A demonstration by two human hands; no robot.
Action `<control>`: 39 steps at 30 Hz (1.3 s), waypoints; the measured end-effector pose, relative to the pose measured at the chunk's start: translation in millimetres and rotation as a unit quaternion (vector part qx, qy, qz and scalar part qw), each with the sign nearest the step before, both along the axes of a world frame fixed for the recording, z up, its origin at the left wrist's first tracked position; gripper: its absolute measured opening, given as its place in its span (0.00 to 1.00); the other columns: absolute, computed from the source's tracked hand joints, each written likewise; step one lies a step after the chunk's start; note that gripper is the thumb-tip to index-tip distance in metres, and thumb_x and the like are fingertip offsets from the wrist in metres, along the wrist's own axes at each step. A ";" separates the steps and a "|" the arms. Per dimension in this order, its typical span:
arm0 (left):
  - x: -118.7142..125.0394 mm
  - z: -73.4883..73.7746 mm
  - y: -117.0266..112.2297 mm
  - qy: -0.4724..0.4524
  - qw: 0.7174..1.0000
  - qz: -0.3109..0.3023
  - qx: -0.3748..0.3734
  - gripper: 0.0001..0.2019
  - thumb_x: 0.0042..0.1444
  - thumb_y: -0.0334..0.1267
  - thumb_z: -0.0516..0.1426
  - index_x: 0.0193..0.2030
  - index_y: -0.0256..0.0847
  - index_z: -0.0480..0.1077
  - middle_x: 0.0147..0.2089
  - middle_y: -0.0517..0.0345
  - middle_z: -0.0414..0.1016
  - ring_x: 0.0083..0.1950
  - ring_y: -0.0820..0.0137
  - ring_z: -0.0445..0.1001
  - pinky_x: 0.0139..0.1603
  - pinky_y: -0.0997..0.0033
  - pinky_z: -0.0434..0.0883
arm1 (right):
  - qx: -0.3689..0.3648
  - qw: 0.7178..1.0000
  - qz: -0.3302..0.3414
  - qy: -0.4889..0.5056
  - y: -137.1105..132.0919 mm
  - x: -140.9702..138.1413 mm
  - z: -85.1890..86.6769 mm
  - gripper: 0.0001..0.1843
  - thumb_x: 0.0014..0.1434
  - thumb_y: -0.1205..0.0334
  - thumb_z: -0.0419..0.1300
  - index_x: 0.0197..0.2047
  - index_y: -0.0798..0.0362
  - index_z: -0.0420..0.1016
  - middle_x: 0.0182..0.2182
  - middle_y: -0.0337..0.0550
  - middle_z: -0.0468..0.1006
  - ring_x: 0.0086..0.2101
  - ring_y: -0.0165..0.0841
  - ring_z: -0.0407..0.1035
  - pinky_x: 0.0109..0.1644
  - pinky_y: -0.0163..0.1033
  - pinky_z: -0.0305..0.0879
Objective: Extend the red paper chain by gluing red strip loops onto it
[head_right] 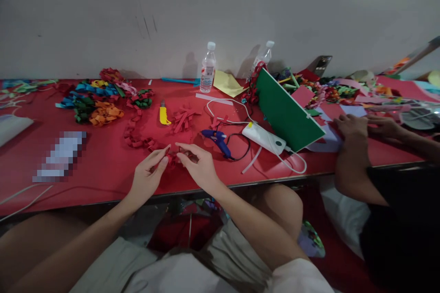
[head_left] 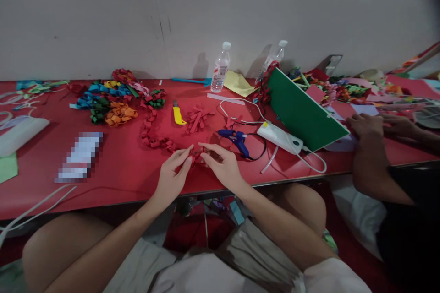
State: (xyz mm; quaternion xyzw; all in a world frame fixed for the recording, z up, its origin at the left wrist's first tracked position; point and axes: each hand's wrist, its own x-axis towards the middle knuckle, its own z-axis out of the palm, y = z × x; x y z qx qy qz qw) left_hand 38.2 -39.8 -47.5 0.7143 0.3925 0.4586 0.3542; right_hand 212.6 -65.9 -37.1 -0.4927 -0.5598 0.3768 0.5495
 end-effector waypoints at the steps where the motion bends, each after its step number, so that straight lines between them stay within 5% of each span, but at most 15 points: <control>1: 1.5 -0.2 -1.9 0.007 1.000 0.000 0.010 0.17 0.66 0.41 0.56 0.58 0.43 0.74 0.51 0.52 0.77 0.51 0.70 0.76 0.54 0.70 0.73 | 0.006 1.000 -0.001 -0.011 -0.3 -1.2 -1.0 0.17 0.63 0.60 0.60 0.54 0.50 0.77 0.39 0.43 0.79 0.32 0.29 0.72 0.37 0.35 0.72; 8: 3.5 -2.4 -4.2 0.017 0.998 0.047 0.040 0.15 0.63 0.41 0.59 0.54 0.43 0.77 0.49 0.53 0.80 0.49 0.69 0.78 0.55 0.68 0.73 | 0.123 0.981 -0.047 -0.140 -10.8 -8.2 -3.4 0.14 0.65 0.64 0.57 0.50 0.49 0.81 0.41 0.46 0.82 0.39 0.32 0.76 0.47 0.37 0.73; 14: 0.3 -2.5 0.1 -0.019 0.998 0.048 0.019 0.15 0.62 0.43 0.59 0.52 0.41 0.78 0.47 0.51 0.82 0.46 0.67 0.80 0.50 0.67 0.77 | 0.116 0.985 -0.050 -0.117 -12.5 -6.7 1.3 0.11 0.65 0.62 0.60 0.48 0.48 0.82 0.43 0.46 0.83 0.41 0.34 0.78 0.48 0.40 0.75; 23: -3.3 -2.5 -0.1 0.078 0.989 -0.045 0.114 0.19 0.68 0.38 0.51 0.64 0.44 0.68 0.50 0.48 0.75 0.47 0.72 0.76 0.46 0.74 0.74 | 0.029 0.995 -0.081 -0.046 -12.3 -3.9 3.4 0.09 0.62 0.58 0.63 0.44 0.52 0.77 0.38 0.44 0.82 0.35 0.32 0.77 0.43 0.37 0.75; 30: -4.7 -1.8 -1.6 0.080 0.992 0.033 0.090 0.18 0.64 0.44 0.57 0.58 0.44 0.74 0.47 0.51 0.76 0.47 0.67 0.75 0.50 0.68 0.74 | 0.076 0.994 -0.027 -0.071 -15.1 -9.8 2.4 0.05 0.62 0.60 0.61 0.41 0.51 0.76 0.37 0.43 0.80 0.35 0.32 0.75 0.43 0.38 0.74; 39: -4.1 -3.8 -4.1 0.058 0.995 -0.030 0.069 0.21 0.65 0.41 0.56 0.65 0.48 0.67 0.51 0.52 0.72 0.48 0.68 0.75 0.48 0.70 0.75 | 0.088 0.994 -0.037 -0.058 -15.6 -8.2 4.4 0.03 0.63 0.63 0.60 0.40 0.50 0.75 0.38 0.42 0.77 0.37 0.32 0.74 0.45 0.38 0.73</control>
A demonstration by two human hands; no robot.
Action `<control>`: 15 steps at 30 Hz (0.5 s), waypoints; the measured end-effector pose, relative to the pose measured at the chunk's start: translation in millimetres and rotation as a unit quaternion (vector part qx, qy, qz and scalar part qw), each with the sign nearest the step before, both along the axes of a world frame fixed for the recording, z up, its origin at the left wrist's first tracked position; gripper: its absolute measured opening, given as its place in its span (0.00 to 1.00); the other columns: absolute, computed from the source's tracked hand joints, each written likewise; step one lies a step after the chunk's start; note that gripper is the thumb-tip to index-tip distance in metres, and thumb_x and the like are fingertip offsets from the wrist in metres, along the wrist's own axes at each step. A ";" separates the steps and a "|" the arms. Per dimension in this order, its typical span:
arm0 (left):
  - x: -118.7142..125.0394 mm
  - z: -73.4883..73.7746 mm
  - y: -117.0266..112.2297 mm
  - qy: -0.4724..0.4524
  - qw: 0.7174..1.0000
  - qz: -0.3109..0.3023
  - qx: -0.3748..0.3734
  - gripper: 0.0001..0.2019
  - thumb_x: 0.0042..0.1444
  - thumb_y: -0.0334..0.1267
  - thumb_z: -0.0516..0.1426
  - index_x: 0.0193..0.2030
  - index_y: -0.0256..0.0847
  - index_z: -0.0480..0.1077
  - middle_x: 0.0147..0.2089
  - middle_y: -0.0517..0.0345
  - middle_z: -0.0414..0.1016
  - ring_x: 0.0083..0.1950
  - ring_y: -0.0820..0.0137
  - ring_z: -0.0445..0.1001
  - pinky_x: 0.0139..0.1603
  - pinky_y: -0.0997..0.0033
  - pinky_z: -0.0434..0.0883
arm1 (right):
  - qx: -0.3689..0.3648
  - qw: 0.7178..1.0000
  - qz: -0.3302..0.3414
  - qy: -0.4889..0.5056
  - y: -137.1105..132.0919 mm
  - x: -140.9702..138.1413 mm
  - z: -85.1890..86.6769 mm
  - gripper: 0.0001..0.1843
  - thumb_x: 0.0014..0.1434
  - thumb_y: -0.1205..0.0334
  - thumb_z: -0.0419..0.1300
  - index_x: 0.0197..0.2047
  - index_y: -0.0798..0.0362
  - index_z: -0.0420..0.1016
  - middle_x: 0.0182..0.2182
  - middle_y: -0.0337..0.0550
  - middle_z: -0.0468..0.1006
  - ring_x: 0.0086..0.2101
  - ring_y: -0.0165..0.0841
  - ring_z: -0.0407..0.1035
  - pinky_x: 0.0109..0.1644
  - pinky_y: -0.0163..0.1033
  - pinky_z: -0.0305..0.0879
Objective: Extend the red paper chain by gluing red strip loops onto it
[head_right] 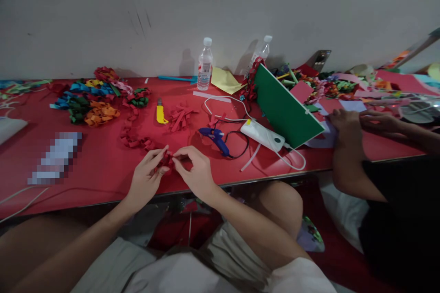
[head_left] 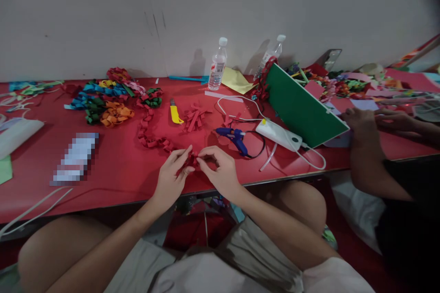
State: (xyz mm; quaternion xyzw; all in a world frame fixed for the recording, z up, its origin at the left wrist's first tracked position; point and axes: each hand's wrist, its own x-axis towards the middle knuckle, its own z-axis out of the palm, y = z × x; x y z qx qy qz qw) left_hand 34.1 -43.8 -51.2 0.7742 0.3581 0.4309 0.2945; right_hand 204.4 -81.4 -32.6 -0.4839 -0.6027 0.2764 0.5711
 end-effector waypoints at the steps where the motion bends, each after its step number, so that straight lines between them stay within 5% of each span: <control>1: 0.4 0.3 0.3 0.001 1.000 0.003 -0.008 0.22 0.65 0.41 0.56 0.65 0.48 0.67 0.52 0.51 0.73 0.49 0.68 0.75 0.49 0.69 0.75 | 0.002 1.000 -0.001 0.000 0.1 0.2 -0.2 0.03 0.63 0.63 0.60 0.40 0.50 0.75 0.38 0.42 0.77 0.37 0.32 0.74 0.45 0.38 0.73; 7: 2.8 4.1 -0.4 -0.043 0.997 0.023 -0.052 0.19 0.64 0.39 0.57 0.61 0.45 0.71 0.52 0.52 0.76 0.52 0.69 0.75 0.57 0.70 0.72 | 0.008 1.000 -0.009 -0.009 -1.0 0.0 -1.8 0.04 0.63 0.62 0.62 0.42 0.51 0.76 0.38 0.43 0.80 0.39 0.32 0.75 0.47 0.38 0.73; 15: 5.0 3.7 -1.8 -0.041 0.998 0.043 0.027 0.15 0.63 0.32 0.58 0.55 0.44 0.76 0.51 0.54 0.77 0.50 0.72 0.77 0.55 0.74 0.73 | 0.094 0.989 -0.029 -0.112 -1.5 2.6 -9.4 0.06 0.65 0.66 0.60 0.44 0.51 0.78 0.40 0.44 0.83 0.41 0.32 0.78 0.49 0.38 0.74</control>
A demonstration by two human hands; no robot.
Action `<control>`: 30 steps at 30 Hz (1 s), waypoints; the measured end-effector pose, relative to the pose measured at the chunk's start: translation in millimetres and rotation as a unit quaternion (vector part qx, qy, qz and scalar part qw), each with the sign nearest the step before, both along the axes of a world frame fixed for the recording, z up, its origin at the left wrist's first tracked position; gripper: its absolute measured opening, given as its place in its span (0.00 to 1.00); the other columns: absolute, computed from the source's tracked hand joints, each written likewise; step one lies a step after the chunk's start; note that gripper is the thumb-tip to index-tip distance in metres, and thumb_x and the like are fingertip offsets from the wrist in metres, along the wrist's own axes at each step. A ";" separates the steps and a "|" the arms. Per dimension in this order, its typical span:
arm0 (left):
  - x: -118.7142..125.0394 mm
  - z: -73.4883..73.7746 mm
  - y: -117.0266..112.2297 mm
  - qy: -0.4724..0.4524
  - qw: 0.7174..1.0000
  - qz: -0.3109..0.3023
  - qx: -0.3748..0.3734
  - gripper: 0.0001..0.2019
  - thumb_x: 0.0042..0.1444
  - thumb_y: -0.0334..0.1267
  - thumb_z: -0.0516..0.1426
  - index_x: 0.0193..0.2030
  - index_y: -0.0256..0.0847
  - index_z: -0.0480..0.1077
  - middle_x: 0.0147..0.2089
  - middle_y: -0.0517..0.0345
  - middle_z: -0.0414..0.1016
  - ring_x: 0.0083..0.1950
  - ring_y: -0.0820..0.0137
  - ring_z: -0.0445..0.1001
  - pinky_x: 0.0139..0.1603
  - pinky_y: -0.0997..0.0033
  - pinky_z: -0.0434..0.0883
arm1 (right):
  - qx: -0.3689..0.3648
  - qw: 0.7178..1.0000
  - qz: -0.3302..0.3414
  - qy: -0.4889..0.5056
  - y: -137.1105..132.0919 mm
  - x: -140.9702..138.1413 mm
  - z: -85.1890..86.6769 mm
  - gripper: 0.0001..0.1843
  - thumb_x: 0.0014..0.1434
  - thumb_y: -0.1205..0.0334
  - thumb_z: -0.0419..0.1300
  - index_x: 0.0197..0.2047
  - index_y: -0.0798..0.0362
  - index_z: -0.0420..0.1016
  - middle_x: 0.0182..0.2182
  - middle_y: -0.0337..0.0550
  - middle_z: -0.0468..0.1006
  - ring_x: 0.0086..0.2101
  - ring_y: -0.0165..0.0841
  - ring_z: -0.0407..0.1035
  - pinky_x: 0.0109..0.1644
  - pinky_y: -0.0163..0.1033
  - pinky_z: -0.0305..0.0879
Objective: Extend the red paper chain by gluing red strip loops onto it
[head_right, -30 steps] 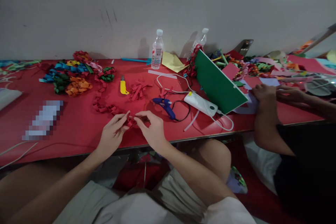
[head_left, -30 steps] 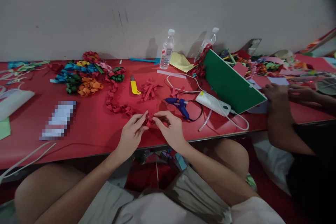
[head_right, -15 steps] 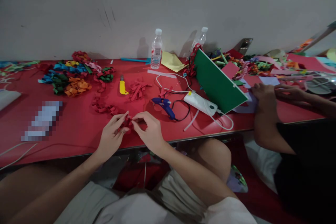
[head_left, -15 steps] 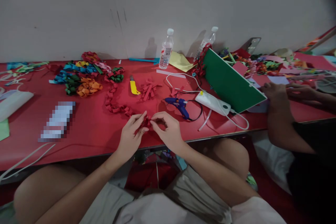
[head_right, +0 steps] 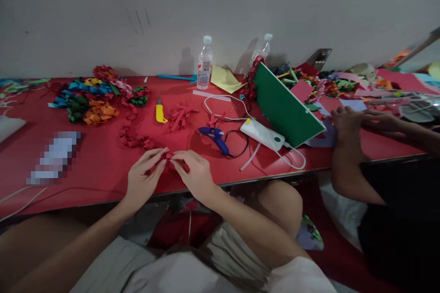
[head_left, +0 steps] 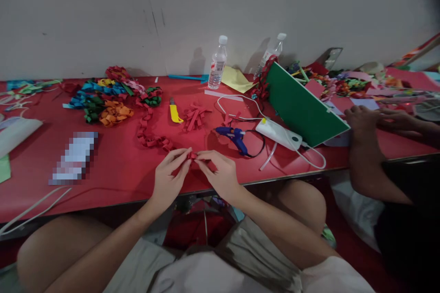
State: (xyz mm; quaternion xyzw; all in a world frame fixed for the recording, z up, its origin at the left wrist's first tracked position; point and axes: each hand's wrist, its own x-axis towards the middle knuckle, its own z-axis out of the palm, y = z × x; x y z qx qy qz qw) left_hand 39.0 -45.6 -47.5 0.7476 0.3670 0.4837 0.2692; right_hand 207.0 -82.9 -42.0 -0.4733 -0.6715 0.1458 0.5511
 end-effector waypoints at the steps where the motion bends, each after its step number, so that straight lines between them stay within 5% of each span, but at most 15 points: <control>1: 0.4 0.8 -0.3 0.000 1.000 0.000 0.010 0.15 0.62 0.32 0.59 0.55 0.43 0.76 0.50 0.54 0.77 0.50 0.72 0.77 0.54 0.74 0.74 | 0.016 1.000 0.000 -0.021 0.0 0.3 -1.4 0.07 0.65 0.67 0.60 0.46 0.51 0.77 0.41 0.44 0.83 0.42 0.32 0.78 0.50 0.38 0.74; 7: 1.7 4.4 -0.8 -0.003 0.999 0.015 0.048 0.15 0.61 0.30 0.60 0.53 0.45 0.77 0.49 0.54 0.77 0.50 0.71 0.77 0.54 0.72 0.75 | 0.052 0.996 -0.008 -0.072 -0.8 1.9 -2.1 0.10 0.65 0.70 0.59 0.47 0.50 0.77 0.43 0.46 0.82 0.44 0.33 0.76 0.51 0.40 0.74; 17: -2.0 -3.8 -0.9 -0.048 0.999 0.021 0.000 0.12 0.58 0.33 0.63 0.49 0.44 0.79 0.46 0.55 0.82 0.44 0.72 0.80 0.50 0.73 0.77 | 0.047 0.998 0.012 -0.045 -1.8 0.0 2.3 0.08 0.65 0.69 0.59 0.45 0.50 0.76 0.40 0.45 0.79 0.43 0.33 0.74 0.50 0.40 0.74; 22: -2.0 -5.4 0.5 -0.097 0.988 0.095 -0.069 0.13 0.53 0.39 0.67 0.44 0.40 0.79 0.40 0.55 0.83 0.40 0.69 0.82 0.46 0.69 0.79 | 0.012 1.000 0.016 0.020 -0.2 -2.1 5.6 0.05 0.64 0.67 0.61 0.43 0.51 0.75 0.38 0.44 0.78 0.39 0.31 0.74 0.44 0.38 0.74; 26: -2.2 -7.2 0.2 -0.070 0.995 0.059 -0.048 0.09 0.54 0.40 0.66 0.40 0.41 0.79 0.40 0.54 0.83 0.41 0.68 0.81 0.49 0.67 0.78 | -0.042 0.993 0.038 0.100 -0.6 -4.8 6.8 0.04 0.62 0.65 0.63 0.42 0.51 0.74 0.37 0.42 0.76 0.36 0.29 0.73 0.42 0.35 0.73; 30: -1.9 -7.3 -0.7 -0.061 0.996 0.035 -0.049 0.13 0.55 0.39 0.66 0.48 0.43 0.80 0.45 0.53 0.83 0.44 0.68 0.81 0.49 0.68 0.78 | -0.111 0.973 0.054 0.196 -0.7 -5.5 6.9 0.05 0.62 0.63 0.63 0.42 0.50 0.73 0.38 0.40 0.74 0.36 0.30 0.73 0.42 0.35 0.75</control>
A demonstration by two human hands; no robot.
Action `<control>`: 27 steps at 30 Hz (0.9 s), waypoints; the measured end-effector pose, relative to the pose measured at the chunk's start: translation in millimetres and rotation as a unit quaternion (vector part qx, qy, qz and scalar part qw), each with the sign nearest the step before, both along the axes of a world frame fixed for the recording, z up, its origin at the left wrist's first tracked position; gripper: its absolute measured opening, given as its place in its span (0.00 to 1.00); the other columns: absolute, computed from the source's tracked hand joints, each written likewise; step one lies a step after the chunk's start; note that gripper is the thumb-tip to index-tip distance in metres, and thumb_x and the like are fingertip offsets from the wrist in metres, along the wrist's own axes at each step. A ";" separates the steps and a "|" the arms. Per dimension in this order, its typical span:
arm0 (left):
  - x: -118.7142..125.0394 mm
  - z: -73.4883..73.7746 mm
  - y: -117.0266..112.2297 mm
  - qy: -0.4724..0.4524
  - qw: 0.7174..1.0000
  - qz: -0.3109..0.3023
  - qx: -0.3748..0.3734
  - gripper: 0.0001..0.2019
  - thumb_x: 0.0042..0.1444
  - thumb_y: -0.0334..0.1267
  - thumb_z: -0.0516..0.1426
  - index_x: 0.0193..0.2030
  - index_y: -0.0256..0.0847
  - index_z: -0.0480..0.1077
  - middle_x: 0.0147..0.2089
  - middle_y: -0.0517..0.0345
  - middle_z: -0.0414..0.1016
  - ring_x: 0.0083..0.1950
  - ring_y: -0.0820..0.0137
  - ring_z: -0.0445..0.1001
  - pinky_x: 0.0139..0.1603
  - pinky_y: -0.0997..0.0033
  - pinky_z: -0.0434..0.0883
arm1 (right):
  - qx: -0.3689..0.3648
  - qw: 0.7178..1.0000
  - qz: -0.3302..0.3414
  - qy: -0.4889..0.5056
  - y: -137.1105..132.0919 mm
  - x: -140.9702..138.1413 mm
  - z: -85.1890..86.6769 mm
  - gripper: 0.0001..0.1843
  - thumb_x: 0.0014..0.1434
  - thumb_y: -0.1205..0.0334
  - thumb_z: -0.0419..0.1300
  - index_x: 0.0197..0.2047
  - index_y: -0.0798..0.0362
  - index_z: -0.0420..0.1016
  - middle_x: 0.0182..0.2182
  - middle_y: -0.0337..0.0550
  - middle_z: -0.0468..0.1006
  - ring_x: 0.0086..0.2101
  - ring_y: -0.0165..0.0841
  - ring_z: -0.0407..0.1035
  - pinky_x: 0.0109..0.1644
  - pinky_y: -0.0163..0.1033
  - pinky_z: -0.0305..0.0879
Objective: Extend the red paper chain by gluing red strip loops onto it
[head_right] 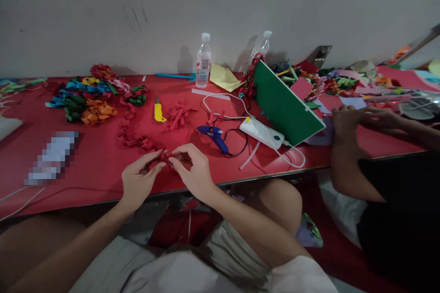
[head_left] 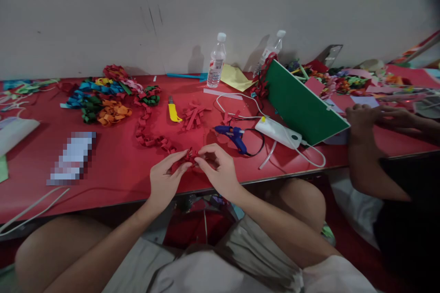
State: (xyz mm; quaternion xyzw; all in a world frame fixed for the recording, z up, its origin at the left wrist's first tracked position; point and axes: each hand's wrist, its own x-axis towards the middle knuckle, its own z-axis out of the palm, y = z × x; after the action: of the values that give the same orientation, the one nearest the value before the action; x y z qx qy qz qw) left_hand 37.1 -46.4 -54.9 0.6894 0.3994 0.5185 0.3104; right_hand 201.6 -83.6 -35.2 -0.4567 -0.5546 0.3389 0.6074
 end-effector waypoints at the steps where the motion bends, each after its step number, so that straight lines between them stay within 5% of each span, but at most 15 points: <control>1: 0.4 0.5 -0.1 -0.007 1.000 0.000 -0.002 0.14 0.55 0.39 0.65 0.49 0.43 0.79 0.46 0.53 0.83 0.44 0.67 0.81 0.50 0.68 0.78 | -0.007 1.000 0.001 0.008 0.3 0.5 0.2 0.05 0.62 0.63 0.63 0.42 0.50 0.73 0.38 0.40 0.74 0.37 0.30 0.73 0.42 0.36 0.75; 9: 1.0 5.2 0.2 -0.022 1.000 0.004 0.008 0.10 0.56 0.36 0.65 0.46 0.46 0.81 0.44 0.55 0.83 0.42 0.70 0.81 0.48 0.70 0.79 | 0.080 0.989 -0.022 -0.123 2.6 4.3 3.6 0.03 0.63 0.65 0.62 0.41 0.51 0.76 0.37 0.43 0.77 0.38 0.31 0.73 0.44 0.37 0.72; 17: 3.0 4.8 0.2 -0.055 0.996 0.025 -0.059 0.11 0.53 0.41 0.67 0.43 0.42 0.81 0.40 0.55 0.83 0.38 0.70 0.81 0.43 0.71 0.80 | 0.123 0.970 -0.031 -0.207 1.4 5.7 2.0 0.06 0.65 0.67 0.59 0.43 0.51 0.76 0.39 0.46 0.77 0.43 0.33 0.74 0.47 0.39 0.72; 27: 4.1 2.2 -0.2 -0.059 0.993 0.014 -0.099 0.14 0.51 0.44 0.67 0.41 0.38 0.78 0.38 0.53 0.84 0.37 0.68 0.82 0.45 0.67 0.80 | 0.125 0.974 -0.039 -0.186 0.5 8.6 3.3 0.07 0.65 0.68 0.58 0.46 0.51 0.74 0.40 0.46 0.76 0.42 0.32 0.74 0.46 0.39 0.74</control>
State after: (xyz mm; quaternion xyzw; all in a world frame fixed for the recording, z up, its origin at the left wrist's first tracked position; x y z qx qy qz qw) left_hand 41.2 -46.6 -52.6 0.6180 0.4393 0.5202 0.3930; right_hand 210.2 -83.2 -31.9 -0.4532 -0.6775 0.1521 0.5590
